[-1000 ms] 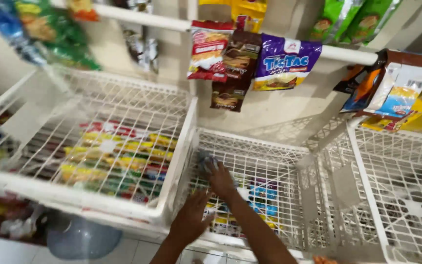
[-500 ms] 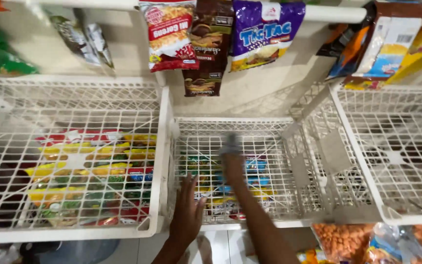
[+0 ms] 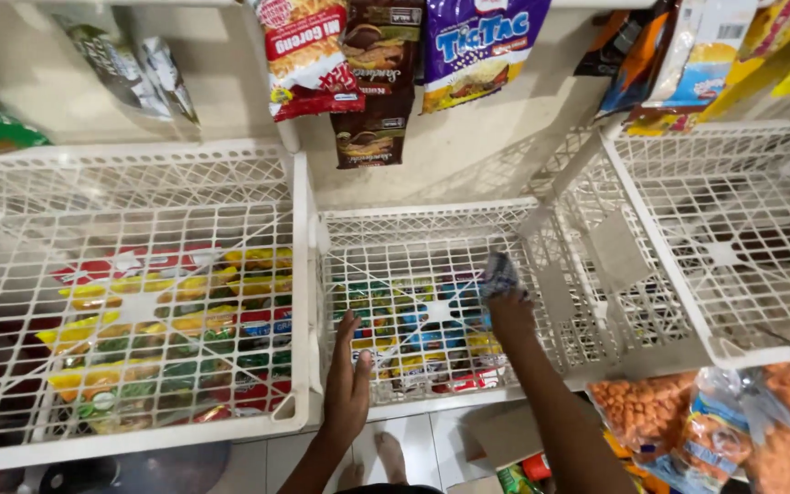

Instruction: Organizing, stocking, and cleaning snack shelves in a grocery store setting.

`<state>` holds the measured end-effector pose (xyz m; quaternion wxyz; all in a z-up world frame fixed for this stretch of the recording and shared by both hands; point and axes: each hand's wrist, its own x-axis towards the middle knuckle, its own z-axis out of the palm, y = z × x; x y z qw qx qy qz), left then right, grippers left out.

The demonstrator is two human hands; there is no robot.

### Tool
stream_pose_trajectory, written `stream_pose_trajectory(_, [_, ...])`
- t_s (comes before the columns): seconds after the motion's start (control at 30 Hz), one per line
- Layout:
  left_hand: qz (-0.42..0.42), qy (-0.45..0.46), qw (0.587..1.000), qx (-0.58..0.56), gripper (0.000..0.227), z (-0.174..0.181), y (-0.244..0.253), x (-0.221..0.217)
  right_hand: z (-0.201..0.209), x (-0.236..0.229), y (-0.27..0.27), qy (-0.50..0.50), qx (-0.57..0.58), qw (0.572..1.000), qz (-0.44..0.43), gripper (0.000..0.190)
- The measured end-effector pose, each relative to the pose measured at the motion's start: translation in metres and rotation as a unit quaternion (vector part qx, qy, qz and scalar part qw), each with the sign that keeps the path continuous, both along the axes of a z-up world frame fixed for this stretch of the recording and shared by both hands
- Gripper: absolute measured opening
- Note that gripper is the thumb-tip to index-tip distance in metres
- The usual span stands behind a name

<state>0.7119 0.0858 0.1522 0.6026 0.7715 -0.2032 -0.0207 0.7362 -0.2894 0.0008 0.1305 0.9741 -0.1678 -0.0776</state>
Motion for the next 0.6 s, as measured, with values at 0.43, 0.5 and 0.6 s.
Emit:
stream_pose_trajectory(0.43, [0.012, -0.06, 0.996, 0.062, 0.056, 0.004, 0.0, 0.001, 0.116, 0.003, 0.202, 0.08, 0.354, 0.898, 0.25, 0.048])
stream_pose_trajectory(0.5, [0.016, -0.104, 0.987, 0.121, 0.058, 0.005, 0.001, -0.002, 0.107, -0.004, 0.148, 0.122, 0.337, 0.904, 0.235, 0.05])
stream_pose_trajectory(0.6, [0.01, -0.127, 0.983, 0.131, 0.057, 0.001, 0.002, -0.003, 0.076, -0.021, 0.061, 0.16, 0.292, 0.928, 0.168, 0.044])
